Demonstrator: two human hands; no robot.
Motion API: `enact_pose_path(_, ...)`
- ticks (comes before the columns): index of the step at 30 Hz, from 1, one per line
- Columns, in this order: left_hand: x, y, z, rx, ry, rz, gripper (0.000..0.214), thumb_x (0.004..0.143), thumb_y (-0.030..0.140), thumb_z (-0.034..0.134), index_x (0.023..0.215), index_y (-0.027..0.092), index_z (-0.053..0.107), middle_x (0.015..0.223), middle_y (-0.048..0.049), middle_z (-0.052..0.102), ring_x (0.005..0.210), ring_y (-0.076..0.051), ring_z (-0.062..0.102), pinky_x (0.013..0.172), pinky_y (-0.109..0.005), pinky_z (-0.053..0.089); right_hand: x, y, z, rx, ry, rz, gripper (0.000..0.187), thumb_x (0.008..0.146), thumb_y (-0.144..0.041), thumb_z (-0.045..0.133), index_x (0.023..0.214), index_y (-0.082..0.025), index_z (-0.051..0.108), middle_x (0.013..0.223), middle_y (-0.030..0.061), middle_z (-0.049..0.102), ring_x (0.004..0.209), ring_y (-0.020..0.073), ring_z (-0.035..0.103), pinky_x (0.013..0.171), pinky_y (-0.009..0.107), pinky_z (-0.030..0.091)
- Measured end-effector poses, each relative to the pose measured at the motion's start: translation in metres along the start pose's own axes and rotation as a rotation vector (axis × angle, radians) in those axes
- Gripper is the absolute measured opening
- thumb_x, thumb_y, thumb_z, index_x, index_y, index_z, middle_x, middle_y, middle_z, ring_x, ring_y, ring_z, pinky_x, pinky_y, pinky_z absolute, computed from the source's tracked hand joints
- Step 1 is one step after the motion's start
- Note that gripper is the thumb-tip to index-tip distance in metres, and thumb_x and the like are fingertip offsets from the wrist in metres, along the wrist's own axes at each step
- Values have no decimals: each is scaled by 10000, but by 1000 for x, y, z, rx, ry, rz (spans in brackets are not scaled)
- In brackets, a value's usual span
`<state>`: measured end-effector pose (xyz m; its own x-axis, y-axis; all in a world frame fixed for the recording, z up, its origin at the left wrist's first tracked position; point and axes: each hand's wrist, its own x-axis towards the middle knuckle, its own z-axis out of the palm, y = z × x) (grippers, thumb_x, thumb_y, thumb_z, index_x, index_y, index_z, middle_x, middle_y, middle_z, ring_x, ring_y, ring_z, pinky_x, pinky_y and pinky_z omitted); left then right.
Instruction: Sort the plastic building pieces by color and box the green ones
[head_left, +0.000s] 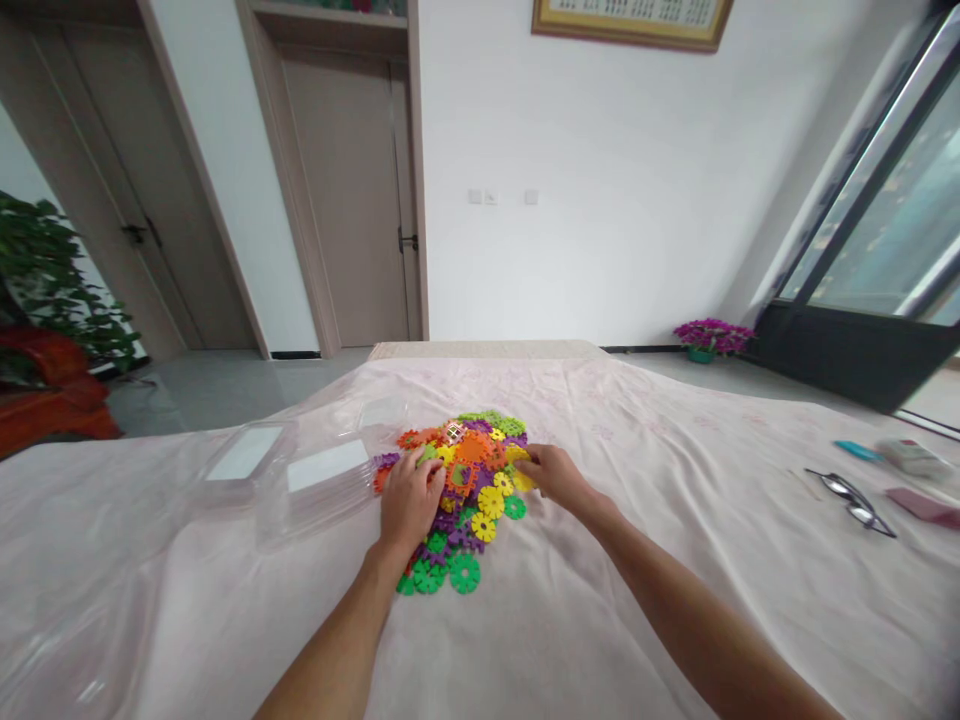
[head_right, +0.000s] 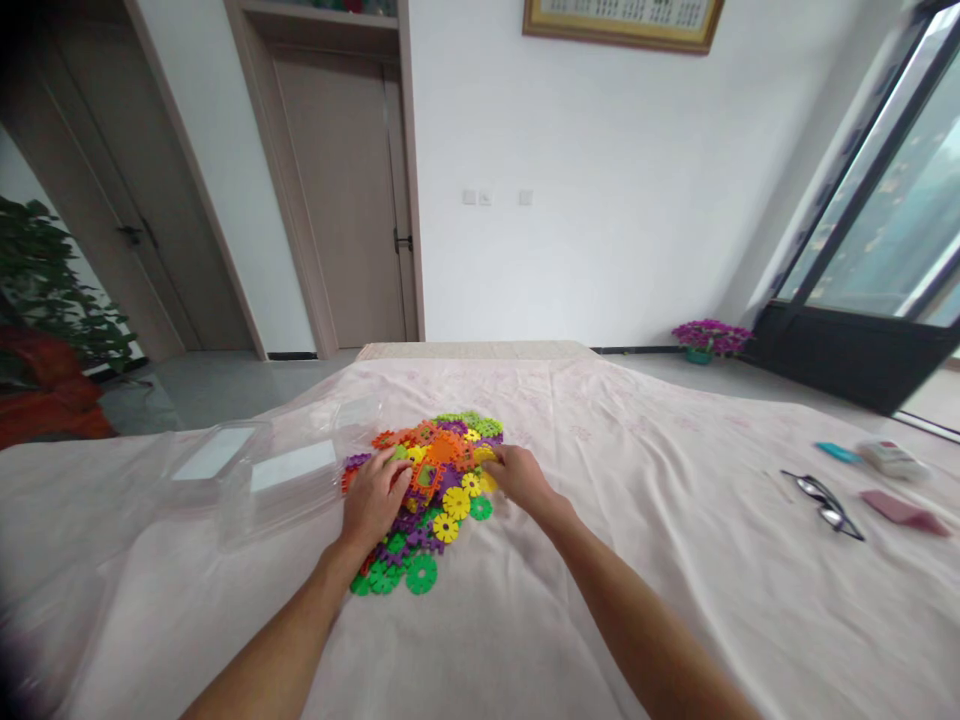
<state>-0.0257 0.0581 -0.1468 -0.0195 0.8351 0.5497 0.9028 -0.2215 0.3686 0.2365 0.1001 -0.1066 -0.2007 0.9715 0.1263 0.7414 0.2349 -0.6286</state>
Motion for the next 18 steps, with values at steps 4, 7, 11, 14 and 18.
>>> enact_pose_path(4, 1, -3, 1, -31, -17, -19, 297, 948, 367, 475, 1057, 234, 716, 1325, -82, 598, 1232, -240, 528, 1070, -433, 400, 23, -20, -3, 237, 164, -50, 321, 878, -373, 539, 1100, -187, 676, 947, 49, 719, 807, 192, 676, 678, 271, 525)
enact_pose_path(7, 1, -6, 2, -61, -31, -37, 300, 949, 368, 470, 1065, 239, 715, 1332, -79, 596, 1243, -238, 523, 1081, -441, 391, 22, -26, 1, 191, 296, -146, 401, 862, -350, 577, 1229, -195, 625, 1194, 107, 664, 1023, 241, 657, 874, 365, 531)
enact_pose_path(11, 1, -9, 4, -93, -45, -59, 299, 942, 370, 478, 1069, 236, 713, 1333, -81, 596, 1252, -241, 519, 1083, -444, 393, -7, -25, 17, 10, 262, -420, 419, 867, -384, 618, 1257, -228, 616, 1285, 105, 618, 1213, 267, 555, 1054, 439, 428)
enact_pose_path(14, 1, -10, 4, -111, -33, -63, 289, 933, 364, 490, 1071, 236, 709, 1336, -76, 595, 1250, -240, 524, 1084, -440, 395, -21, -20, 28, -91, 225, -493, 550, 868, -469, 629, 1359, -239, 536, 1392, 112, 542, 1304, 285, 473, 1096, 471, 378)
enact_pose_path(18, 1, -7, 2, -128, 9, -92, 281, 929, 343, 483, 1107, 242, 674, 1315, -64, 614, 1238, -224, 540, 1084, -417, 393, 3, -2, 26, -191, 302, -283, 541, 950, -485, 470, 1411, -202, 480, 1454, 153, 474, 1363, 303, 405, 1109, 496, 342)
